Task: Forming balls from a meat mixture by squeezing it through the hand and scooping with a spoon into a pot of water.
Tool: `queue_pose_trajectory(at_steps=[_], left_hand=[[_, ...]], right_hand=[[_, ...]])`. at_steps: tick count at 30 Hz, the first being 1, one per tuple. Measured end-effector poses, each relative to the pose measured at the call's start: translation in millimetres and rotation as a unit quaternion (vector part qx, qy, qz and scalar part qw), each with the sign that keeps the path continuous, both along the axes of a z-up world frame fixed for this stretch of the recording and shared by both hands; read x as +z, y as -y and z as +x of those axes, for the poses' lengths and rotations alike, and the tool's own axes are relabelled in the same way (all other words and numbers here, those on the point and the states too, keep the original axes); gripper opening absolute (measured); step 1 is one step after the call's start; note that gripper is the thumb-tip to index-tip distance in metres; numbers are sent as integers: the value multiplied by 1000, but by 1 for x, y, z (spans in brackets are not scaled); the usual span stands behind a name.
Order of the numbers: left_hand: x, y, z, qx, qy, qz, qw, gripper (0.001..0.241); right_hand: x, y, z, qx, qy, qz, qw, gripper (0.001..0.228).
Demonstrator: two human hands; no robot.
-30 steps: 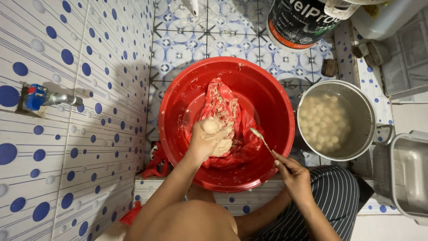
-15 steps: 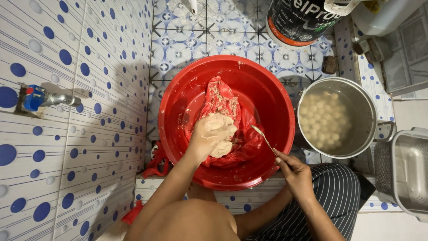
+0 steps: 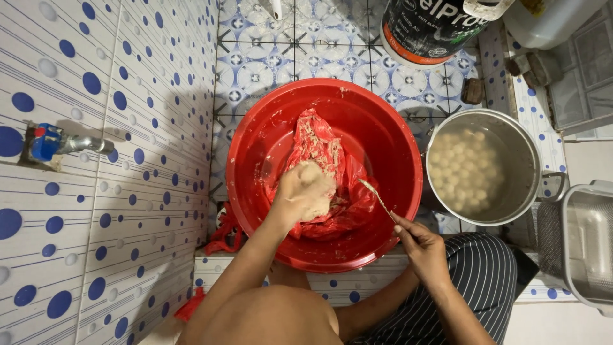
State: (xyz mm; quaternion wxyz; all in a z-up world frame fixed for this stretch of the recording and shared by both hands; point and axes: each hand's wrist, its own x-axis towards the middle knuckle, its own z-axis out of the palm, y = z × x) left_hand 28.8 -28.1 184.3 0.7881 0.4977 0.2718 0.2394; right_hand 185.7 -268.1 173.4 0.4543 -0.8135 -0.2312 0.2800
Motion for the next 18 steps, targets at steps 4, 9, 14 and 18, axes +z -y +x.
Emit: queue_pose_trajectory(at_steps=[4, 9, 14, 18], left_hand=[[16, -1, -3, -18, 4, 19, 1000, 24], [9, 3, -4, 4, 5, -20, 1000, 32], [-5, 2, -2, 19, -11, 44, 999, 26], [-34, 4, 0, 39, -44, 84, 995, 22]], right_hand=[[0, -1, 1, 0, -4, -3, 1000, 31], [0, -1, 0, 2, -7, -1, 1000, 30], [1, -2, 0, -4, -12, 2, 1000, 31], [3, -3, -1, -3, -14, 2, 1000, 31]])
